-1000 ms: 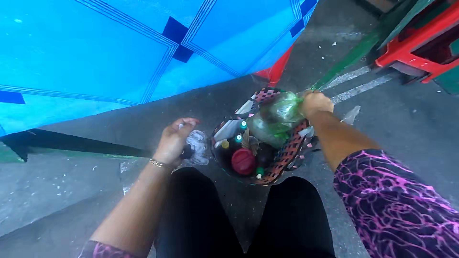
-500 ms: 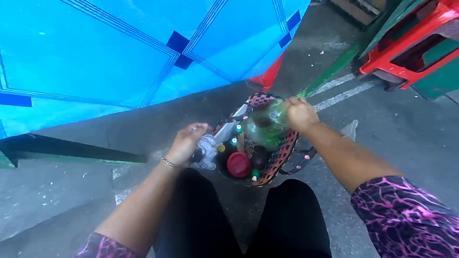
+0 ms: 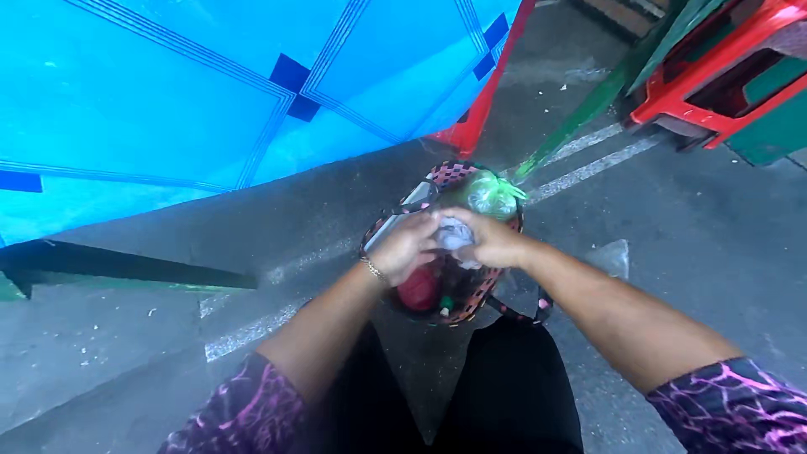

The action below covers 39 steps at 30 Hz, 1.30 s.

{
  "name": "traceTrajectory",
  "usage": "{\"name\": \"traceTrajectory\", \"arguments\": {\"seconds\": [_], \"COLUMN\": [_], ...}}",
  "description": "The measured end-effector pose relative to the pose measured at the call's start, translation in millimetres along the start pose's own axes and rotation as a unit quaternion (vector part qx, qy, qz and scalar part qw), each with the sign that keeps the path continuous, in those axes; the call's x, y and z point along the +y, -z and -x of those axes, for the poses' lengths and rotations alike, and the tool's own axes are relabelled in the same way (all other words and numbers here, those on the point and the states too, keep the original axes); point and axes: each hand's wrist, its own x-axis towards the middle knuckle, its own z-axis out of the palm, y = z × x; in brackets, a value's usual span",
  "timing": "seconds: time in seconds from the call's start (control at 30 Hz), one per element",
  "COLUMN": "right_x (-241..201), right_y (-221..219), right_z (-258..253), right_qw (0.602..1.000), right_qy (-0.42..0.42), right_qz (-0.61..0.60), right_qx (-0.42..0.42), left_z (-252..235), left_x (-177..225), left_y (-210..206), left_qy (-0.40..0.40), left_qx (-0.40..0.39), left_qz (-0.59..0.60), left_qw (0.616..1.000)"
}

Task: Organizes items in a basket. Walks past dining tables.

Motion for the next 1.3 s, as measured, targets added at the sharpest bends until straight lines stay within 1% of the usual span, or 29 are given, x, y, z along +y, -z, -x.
{"name": "traceTrajectory", "arguments": {"seconds": [0.03,0.07,0.1,0.13,0.2,0.27,0.37,0.43,0.5,0.57,0.63,0.7,0.77,0.8,0.87,0.93,0.97,1.0,1.03,1.07,1.1,1.17,1.23,1.3], "right_x": [3,7,10,13,16,18,11,10,8,6,7,10,12,11,8,13,18,22,25,27,29,35,49,54], "right_y": [6,9,10,11,6,-3,-20,-35,-51,-63,-75,-79,-84,-86,-88,-91,-95,-97,-98,-99,-100,-108,-116,-118], "right_z": [1,3,5,8,12,15,14,12,10,7,3,-2,-10,-17,-38,-64,-78,-89,-100,-107,-110,-114,-125,-131], "right_qw": [0.999,0.997,0.995,0.994,0.994,0.996,0.999,0.999,1.000,0.991,0.975,0.970,0.977,0.980,0.978,0.960,0.941,0.912,0.880,0.854,0.836,0.817,0.788,0.767], "right_qy": [-0.016,-0.031,-0.044,-0.059,-0.073,-0.044,0.003,0.023,0.001,-0.066,-0.122,-0.133,-0.127,-0.142,-0.201,-0.259,-0.279,-0.298,-0.311,-0.324,-0.334,-0.329,-0.328,-0.321], "right_qz": [0.036,0.062,0.078,0.083,0.076,0.063,0.030,0.011,0.021,0.081,0.137,0.169,0.157,0.134,0.053,-0.067,-0.140,-0.217,-0.283,-0.330,-0.363,-0.413,-0.473,-0.522], "right_qx": [0.016,0.027,0.033,0.033,0.031,0.036,0.034,0.022,-0.013,-0.086,-0.126,-0.116,-0.068,-0.044,-0.004,0.078,0.132,0.182,0.219,0.238,0.239,0.232,0.220,0.191], "left_z": [-3,-5,-9,-13,-21,-30,-45,-52,-56,-59,-60,-61,-60,-59,-54,-51,-48,-44,-40,-35,-30,-23,-25,-30], "left_x": [-3,-8,-14,-19,-30,-42,-49,-49,-48,-48,-49,-49,-50,-51,-52,-52,-50,-47,-42,-35,-29,-25,-29,-33], "left_y": [11,21,30,37,40,41,45,47,50,52,53,57,60,60,58,58,59,61,64,66,66,67,66,63], "left_qy": [0.008,0.013,0.024,0.047,0.095,0.121,0.134,0.123,0.109,0.114,0.122,0.119,0.110,0.105,0.092,0.084,0.085,0.087,0.088,0.094,0.106,0.146,0.180,0.192], "left_qx": [0.004,-0.003,-0.016,-0.031,-0.041,-0.025,-0.003,0.006,0.012,0.012,0.012,0.007,0.000,0.003,0.027,0.044,0.042,0.034,0.020,0.003,-0.010,-0.027,-0.017,0.003], "left_qz": [-0.112,-0.229,-0.331,-0.409,-0.496,-0.520,-0.507,-0.495,-0.497,-0.498,-0.483,-0.465,-0.436,-0.419,-0.382,-0.343,-0.337,-0.347,-0.372,-0.409,-0.445,-0.481,-0.461,-0.435], "left_qw": [0.994,0.973,0.943,0.911,0.862,0.845,0.852,0.860,0.861,0.859,0.867,0.877,0.893,0.902,0.919,0.935,0.937,0.933,0.924,0.908,0.889,0.864,0.869,0.880]}}
